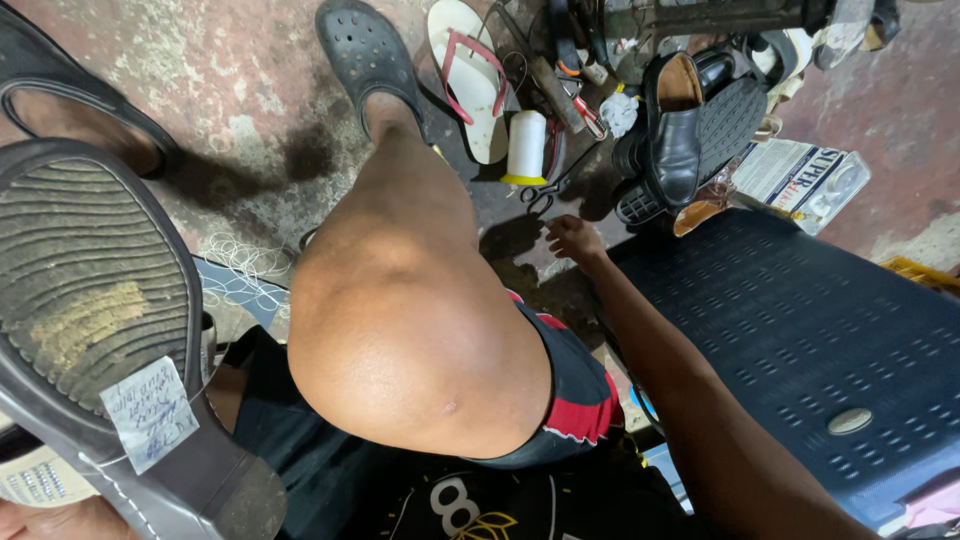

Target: The person sews a beige sandal using a needle and white thread, repeatedly passing the needle through the strap and sole while seated on the floor. The sandal is held between the legs and manipulated by hand throughout the process.

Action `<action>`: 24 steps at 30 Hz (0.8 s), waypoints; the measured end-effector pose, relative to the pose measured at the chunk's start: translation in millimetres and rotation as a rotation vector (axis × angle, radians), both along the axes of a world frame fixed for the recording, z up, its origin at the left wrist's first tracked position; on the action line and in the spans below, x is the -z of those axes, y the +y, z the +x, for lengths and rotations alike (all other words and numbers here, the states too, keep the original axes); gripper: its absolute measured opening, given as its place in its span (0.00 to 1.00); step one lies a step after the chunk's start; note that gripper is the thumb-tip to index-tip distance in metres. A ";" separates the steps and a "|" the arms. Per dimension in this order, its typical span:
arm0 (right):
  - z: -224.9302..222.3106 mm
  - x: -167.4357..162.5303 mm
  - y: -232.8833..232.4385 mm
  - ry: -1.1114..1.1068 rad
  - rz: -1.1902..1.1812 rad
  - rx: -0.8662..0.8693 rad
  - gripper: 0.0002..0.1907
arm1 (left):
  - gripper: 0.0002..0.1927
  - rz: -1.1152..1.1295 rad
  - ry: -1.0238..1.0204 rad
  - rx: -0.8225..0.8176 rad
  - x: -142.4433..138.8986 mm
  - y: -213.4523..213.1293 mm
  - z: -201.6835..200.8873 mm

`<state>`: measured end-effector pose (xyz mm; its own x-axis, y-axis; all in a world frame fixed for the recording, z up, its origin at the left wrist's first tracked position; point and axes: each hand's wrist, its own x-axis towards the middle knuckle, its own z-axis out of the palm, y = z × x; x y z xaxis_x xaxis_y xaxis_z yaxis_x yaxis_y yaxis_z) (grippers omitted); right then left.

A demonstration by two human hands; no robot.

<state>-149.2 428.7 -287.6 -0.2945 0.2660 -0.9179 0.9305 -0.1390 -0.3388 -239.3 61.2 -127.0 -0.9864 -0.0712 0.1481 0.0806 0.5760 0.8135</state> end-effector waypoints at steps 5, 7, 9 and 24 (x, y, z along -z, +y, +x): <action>3.5 17.2 -10.6 0.112 0.124 0.082 0.14 | 0.10 -0.091 -0.007 -0.018 -10.9 -2.0 -11.1; -6.8 19.7 -20.8 0.045 0.219 0.035 0.12 | 0.10 -0.250 -0.020 -0.043 -15.1 -4.2 -13.1; -16.7 17.1 -35.3 0.057 0.494 -0.295 0.17 | 0.10 -0.436 -0.019 -0.073 -18.5 -4.0 -11.7; -46.5 -49.2 -95.0 -0.144 0.455 -0.016 0.25 | 0.14 1.016 -0.262 -0.089 -25.0 -11.0 0.9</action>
<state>-195.7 333.7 -238.3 -0.1797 0.6472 -0.7409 0.9734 0.0080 -0.2291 -238.3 50.2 -102.1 -0.9640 -0.1162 -0.2391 -0.1769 -0.3910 0.9032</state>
